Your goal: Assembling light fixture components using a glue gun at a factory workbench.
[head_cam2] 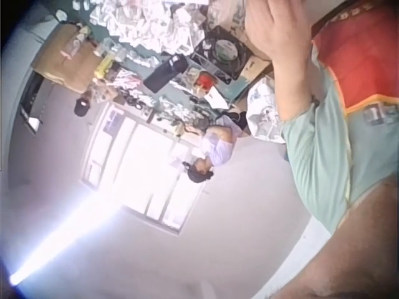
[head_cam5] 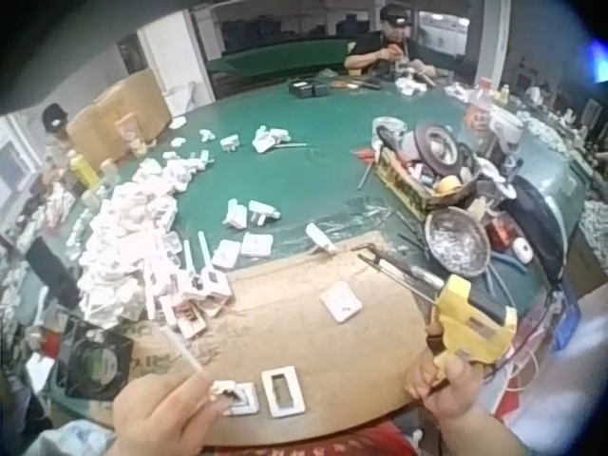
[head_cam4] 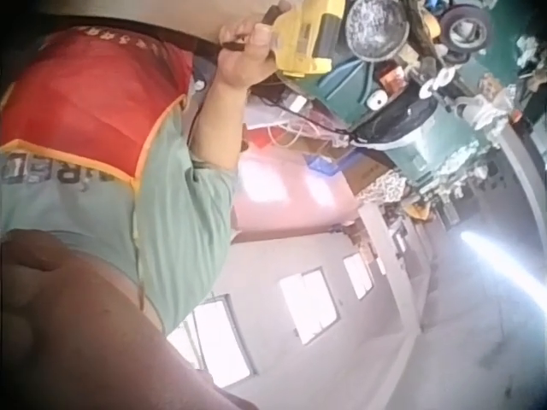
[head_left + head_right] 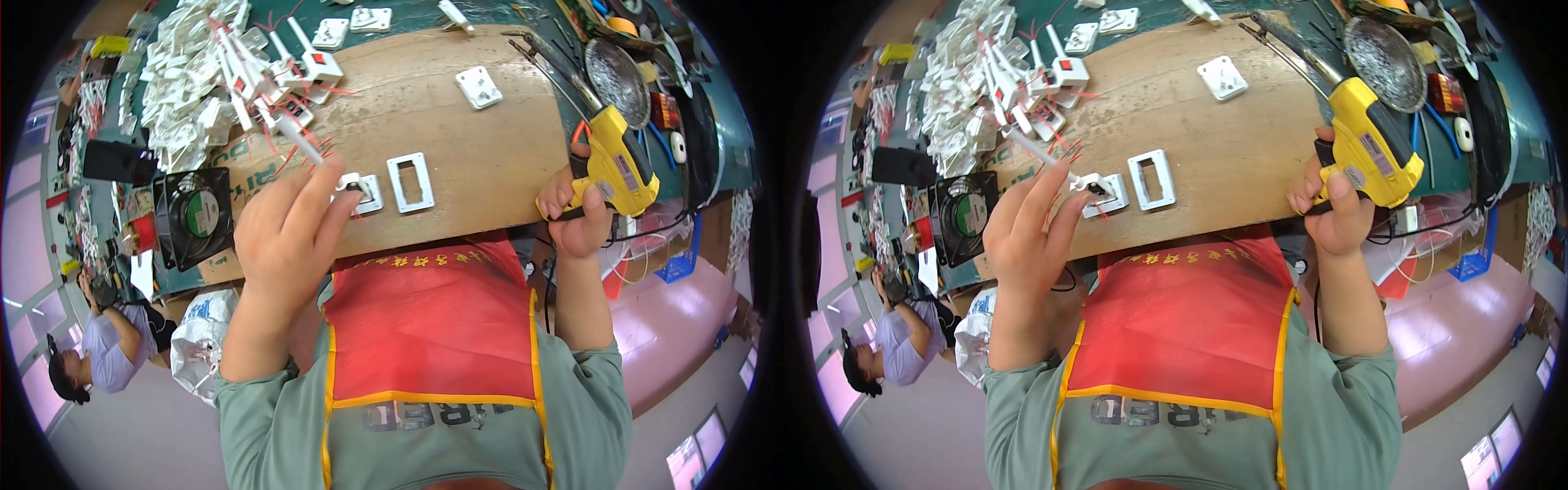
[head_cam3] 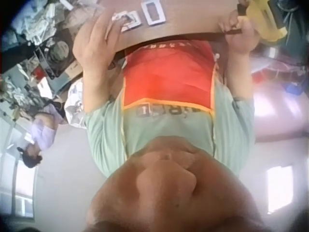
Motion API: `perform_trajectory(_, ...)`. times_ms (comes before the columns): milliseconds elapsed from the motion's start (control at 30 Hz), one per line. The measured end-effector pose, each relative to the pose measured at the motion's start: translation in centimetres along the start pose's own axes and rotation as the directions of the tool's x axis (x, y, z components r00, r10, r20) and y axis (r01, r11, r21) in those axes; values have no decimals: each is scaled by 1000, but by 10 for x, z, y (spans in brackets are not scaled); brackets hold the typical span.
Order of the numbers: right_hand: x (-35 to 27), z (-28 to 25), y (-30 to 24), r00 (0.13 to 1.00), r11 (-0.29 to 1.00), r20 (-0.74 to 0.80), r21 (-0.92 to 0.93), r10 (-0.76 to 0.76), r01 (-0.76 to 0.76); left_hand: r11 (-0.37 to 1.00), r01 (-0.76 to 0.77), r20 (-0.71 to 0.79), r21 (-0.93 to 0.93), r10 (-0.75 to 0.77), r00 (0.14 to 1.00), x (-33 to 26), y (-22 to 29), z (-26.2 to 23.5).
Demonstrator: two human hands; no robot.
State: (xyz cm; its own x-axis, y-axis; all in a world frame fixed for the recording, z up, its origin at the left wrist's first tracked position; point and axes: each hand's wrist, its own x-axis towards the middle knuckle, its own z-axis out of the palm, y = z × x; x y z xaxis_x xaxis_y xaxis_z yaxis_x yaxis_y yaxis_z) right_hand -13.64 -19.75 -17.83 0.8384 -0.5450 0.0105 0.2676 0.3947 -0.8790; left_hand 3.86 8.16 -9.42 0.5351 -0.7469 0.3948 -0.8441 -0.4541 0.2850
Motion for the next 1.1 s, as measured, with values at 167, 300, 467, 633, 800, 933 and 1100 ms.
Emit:
perform_trajectory(167,4,7,-3,994,996,-106,84,-14,23,959,-194,11,-205,200,980,44,33,38)
perform_trajectory(300,4,7,-2,994,995,-101,84,-36,44,976,-155,14,-153,159,987,93,49,88)
perform_trajectory(467,5,7,-4,995,995,-80,74,-53,59,996,-49,325,-74,70,943,121,43,111)
perform_trajectory(633,4,2,-3,997,994,-71,95,-44,50,976,35,304,-213,32,952,107,42,86)
perform_trajectory(800,3,0,-3,999,998,-18,38,-48,48,892,98,282,-441,34,959,74,34,28)
perform_trajectory(933,3,0,-2,999,998,-10,34,-48,49,925,141,277,-353,-41,960,45,32,3)
perform_trajectory(1100,5,1,-2,999,999,-5,26,-38,38,832,432,458,-349,-250,853,37,39,-6)
